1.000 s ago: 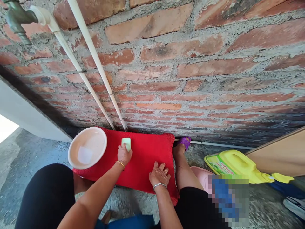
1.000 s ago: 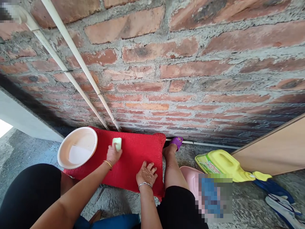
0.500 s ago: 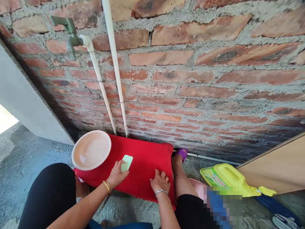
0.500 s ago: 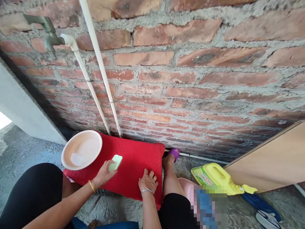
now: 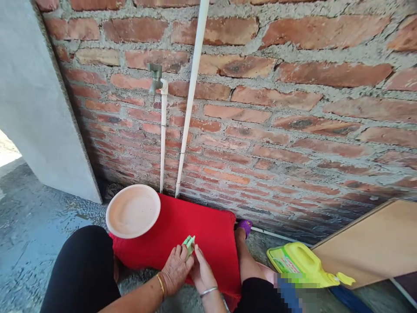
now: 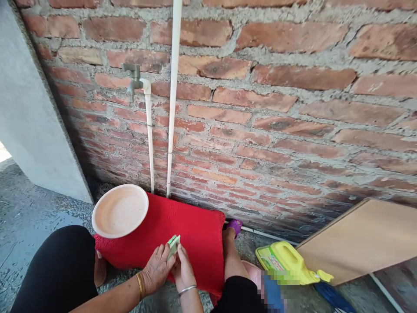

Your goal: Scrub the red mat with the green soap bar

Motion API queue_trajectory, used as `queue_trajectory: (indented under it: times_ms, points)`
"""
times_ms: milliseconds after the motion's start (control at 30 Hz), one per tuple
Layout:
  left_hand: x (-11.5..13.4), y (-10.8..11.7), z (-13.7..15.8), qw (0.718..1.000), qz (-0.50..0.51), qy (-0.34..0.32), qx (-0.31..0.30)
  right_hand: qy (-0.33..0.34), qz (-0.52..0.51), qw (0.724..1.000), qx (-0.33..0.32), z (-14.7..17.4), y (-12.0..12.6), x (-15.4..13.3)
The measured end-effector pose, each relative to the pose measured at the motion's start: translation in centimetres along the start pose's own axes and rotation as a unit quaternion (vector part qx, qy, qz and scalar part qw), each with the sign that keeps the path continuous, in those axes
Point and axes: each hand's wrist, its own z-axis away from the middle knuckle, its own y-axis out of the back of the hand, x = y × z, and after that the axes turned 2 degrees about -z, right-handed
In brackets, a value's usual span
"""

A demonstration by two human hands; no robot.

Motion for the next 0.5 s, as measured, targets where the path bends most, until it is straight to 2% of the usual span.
queue_trajectory:
  times_ms: [133,233,300,400,467,500]
  points:
    - [-1.3,-0.9,0.4,0.986,-0.042,-0.145,0.066,-0.03,-0.107,0.994,-0.019,-0.1,0.5,0.8]
    - [-1.6,-0.7,1.0,0.976,-0.041,-0.194,0.091,-0.037,-0.137,0.99,-0.022,-0.1,0.7,1.8]
    - [-1.8,-0.4,1.6,0.974,-0.013,-0.211,0.081,-0.023,-0.129,0.991,-0.008,-0.3,1.0,2.1]
    - [-2.1,-0.7,2.3,0.972,0.046,-0.226,0.051,0.014,-0.078,0.996,0.05,-1.1,1.9,1.6]
    - [-2.7,-1.4,2.4,0.977,0.069,-0.201,0.021,0.037,-0.027,0.993,0.108,-2.1,2.4,0.8]
    - [-3.2,-1.9,2.2,0.984,0.073,-0.165,0.002,0.047,0.004,0.989,0.14,-2.8,2.4,0.6]
